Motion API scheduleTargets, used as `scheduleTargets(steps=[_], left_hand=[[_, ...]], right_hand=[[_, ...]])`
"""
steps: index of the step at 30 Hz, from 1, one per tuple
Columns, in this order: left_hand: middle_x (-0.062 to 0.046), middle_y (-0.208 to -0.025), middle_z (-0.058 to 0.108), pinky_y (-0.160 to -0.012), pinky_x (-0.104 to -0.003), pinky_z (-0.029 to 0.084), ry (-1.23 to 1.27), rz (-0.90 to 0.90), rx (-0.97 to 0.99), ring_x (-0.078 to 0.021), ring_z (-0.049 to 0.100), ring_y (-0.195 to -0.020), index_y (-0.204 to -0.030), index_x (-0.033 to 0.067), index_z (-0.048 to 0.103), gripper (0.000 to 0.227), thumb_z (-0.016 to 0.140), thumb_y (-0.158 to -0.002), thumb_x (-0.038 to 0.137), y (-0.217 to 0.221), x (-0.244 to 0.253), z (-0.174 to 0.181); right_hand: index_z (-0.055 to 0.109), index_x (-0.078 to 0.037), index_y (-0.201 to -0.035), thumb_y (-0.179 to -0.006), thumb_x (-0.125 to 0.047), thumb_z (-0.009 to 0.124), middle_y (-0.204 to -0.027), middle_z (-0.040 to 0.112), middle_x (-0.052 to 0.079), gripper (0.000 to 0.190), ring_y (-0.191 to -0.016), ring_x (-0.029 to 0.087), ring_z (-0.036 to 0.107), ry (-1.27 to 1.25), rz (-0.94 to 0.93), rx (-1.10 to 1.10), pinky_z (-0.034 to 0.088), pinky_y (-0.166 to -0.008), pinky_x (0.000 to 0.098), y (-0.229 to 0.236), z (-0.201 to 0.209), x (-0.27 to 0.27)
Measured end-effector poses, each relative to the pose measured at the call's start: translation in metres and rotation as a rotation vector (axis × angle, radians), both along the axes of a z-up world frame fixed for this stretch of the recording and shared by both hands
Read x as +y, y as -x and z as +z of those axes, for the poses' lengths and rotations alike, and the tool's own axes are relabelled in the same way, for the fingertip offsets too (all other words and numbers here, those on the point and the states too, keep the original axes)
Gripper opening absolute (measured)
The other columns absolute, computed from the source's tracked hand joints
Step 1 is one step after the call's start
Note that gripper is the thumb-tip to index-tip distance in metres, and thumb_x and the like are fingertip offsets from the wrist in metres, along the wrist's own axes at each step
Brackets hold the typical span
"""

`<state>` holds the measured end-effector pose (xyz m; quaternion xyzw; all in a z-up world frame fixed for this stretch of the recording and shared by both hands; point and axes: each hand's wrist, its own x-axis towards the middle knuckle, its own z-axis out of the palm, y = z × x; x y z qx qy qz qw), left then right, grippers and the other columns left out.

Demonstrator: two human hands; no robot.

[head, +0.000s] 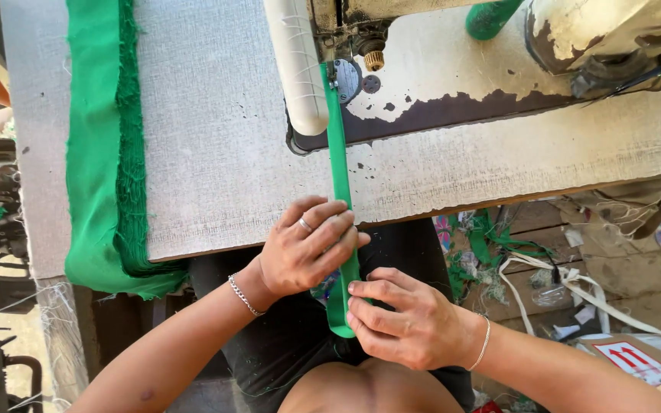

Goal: Folding and aligning green fabric strips through a sewing machine guide

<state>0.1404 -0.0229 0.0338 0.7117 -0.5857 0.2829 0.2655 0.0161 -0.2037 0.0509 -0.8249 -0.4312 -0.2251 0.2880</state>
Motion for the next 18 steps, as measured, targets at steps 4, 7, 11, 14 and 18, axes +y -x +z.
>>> scheduleTargets(steps=[4,7,11,14,18], left_hand=[[-0.006,-0.098,0.067,-0.077,-0.034,0.057,0.05,0.028,-0.043,-0.0216,0.067,-0.089,-0.096,0.006,0.067,0.012,0.075,-0.1,0.013,0.006,-0.003,-0.002],[-0.011,-0.098,0.07,-0.08,-0.036,0.059,0.034,-0.021,-0.001,-0.025,0.068,-0.093,-0.102,0.0021,0.071,0.008,0.066,-0.102,0.008,0.008,0.0,-0.007],[-0.019,-0.114,0.066,-0.091,-0.045,0.061,-0.091,-0.147,0.132,-0.0342,0.067,-0.107,-0.114,-0.0053,0.066,0.018,0.052,-0.106,0.004,0.006,0.005,-0.019],[-0.018,-0.125,0.064,-0.108,-0.054,0.047,-0.191,-0.282,0.447,-0.038,0.059,-0.124,-0.123,-0.0038,0.064,0.027,0.054,-0.099,-0.001,-0.017,0.012,-0.014],[-0.027,-0.143,0.048,-0.118,-0.061,0.04,-0.168,0.004,0.543,-0.0503,0.05,-0.132,-0.138,-0.0063,0.056,0.038,0.06,-0.101,0.003,-0.065,0.01,-0.013]], right_hand=[[0.066,0.0,-0.094,-0.101,-0.004,0.056,-0.101,0.066,0.016,0.013,-0.1,0.035,0.066,0.018,0.014,0.016,0.059,-0.083,0.0495,0.0,0.016,-0.006],[0.066,0.0,-0.094,-0.101,-0.003,0.056,-0.104,0.065,0.015,0.013,-0.103,0.036,0.067,0.029,0.002,0.036,0.06,-0.091,0.0512,-0.003,0.023,-0.009],[0.066,-0.002,-0.09,-0.1,-0.003,0.059,-0.101,0.065,0.015,0.013,-0.1,0.035,0.066,0.074,0.019,0.063,0.056,-0.092,0.0521,-0.005,0.017,-0.01],[0.068,-0.002,-0.09,-0.101,-0.004,0.059,-0.101,0.067,0.014,0.015,-0.1,0.033,0.067,0.079,0.009,0.08,0.056,-0.091,0.05,0.0,-0.001,-0.012],[0.071,0.0,-0.09,-0.098,-0.002,0.065,-0.104,0.07,0.015,0.01,-0.1,0.034,0.071,-0.074,-0.022,0.1,0.06,-0.087,0.0491,0.008,-0.015,-0.004]])
